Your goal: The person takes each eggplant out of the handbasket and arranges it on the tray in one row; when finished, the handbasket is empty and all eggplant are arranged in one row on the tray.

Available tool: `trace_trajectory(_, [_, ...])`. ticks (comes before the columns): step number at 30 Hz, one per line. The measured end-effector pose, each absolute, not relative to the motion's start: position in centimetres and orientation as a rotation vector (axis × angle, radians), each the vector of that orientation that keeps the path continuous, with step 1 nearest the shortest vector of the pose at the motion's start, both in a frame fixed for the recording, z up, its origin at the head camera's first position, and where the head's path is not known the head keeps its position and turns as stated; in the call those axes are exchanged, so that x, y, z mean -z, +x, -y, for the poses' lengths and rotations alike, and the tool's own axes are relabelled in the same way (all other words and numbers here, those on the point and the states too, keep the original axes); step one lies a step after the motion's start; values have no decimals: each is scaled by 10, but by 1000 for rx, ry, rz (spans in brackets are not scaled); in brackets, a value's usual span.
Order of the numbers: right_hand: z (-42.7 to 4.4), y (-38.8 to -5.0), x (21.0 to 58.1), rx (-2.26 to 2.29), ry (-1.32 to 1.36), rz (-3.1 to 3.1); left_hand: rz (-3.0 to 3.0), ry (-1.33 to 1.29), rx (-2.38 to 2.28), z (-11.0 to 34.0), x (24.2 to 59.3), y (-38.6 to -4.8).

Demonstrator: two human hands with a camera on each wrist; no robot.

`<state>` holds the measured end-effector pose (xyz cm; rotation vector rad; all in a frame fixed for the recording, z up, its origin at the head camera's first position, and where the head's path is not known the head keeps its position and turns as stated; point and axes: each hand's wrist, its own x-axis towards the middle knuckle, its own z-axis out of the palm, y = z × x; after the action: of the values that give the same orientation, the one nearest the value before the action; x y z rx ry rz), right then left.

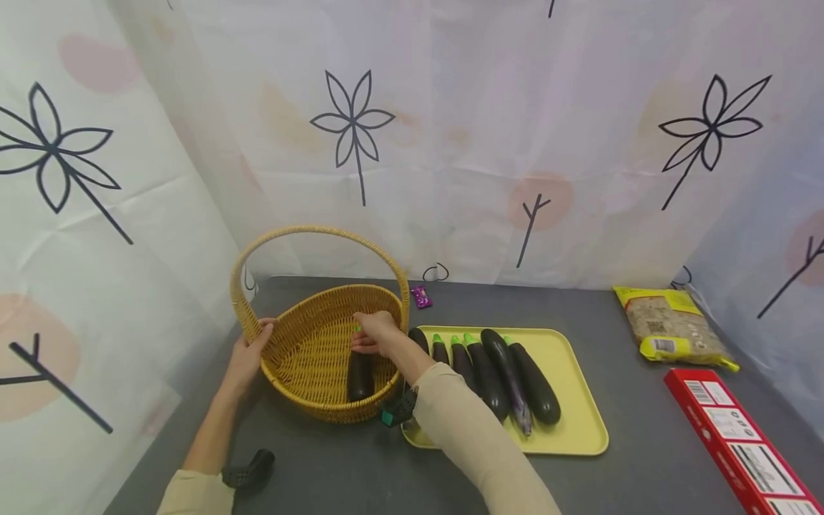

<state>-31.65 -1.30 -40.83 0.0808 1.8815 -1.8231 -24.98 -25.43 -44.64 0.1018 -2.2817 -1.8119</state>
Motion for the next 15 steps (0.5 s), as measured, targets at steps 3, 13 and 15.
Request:
trace_trajectory(3, [14, -316, 406, 1785, 99, -1885, 2280, 108, 1812, 255, 446, -249])
trace_trajectory(13, [13, -314, 406, 1646, 80, -2032, 2264, 95, 1830, 255, 446, -249])
trace_trajectory(15, [12, -314, 406, 1616, 74, -2041, 2271, 107, 1819, 255, 447, -250])
